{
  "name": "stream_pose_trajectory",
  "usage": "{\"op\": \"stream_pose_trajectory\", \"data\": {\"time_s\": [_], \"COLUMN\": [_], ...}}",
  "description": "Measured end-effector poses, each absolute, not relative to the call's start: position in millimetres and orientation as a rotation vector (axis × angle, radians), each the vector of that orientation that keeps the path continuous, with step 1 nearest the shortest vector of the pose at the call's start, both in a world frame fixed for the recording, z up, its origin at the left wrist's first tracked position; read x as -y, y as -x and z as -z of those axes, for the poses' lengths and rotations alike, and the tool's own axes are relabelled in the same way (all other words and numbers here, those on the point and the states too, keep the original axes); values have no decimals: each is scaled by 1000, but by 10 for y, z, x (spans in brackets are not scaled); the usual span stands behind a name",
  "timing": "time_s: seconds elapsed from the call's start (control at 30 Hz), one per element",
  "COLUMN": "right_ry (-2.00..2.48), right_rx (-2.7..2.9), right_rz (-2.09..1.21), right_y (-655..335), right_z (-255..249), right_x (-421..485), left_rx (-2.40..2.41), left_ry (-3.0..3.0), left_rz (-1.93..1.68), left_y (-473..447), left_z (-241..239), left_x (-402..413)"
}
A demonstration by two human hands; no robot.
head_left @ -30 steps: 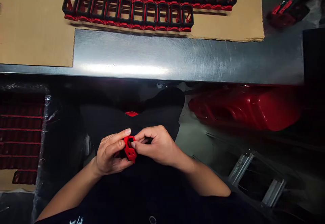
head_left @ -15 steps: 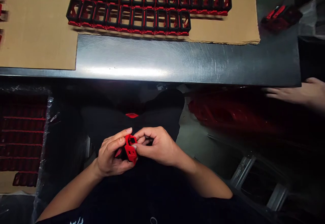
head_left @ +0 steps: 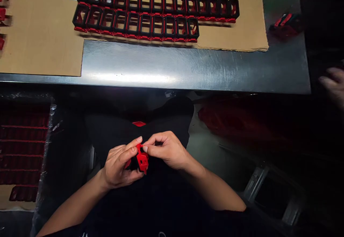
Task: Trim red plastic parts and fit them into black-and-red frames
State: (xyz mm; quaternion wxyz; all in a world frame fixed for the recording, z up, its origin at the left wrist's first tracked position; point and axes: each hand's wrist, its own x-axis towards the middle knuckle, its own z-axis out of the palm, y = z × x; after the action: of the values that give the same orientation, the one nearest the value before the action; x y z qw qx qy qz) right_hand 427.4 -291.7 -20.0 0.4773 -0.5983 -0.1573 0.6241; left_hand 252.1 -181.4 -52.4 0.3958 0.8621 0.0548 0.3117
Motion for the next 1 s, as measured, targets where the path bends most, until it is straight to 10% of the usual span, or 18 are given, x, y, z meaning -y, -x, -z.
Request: {"op": "stream_pose_trajectory", "data": {"time_s": [1.0], "right_ry": [1392], "right_rx": [187], "right_rz": [-1496], "right_y": [-4238], "right_z": [530], "right_x": [2929], "left_rx": [-676], "left_ry": [-1422], "left_rz": [-836], "left_y": [-2071], "left_z": [599], "left_x": [1579]}}
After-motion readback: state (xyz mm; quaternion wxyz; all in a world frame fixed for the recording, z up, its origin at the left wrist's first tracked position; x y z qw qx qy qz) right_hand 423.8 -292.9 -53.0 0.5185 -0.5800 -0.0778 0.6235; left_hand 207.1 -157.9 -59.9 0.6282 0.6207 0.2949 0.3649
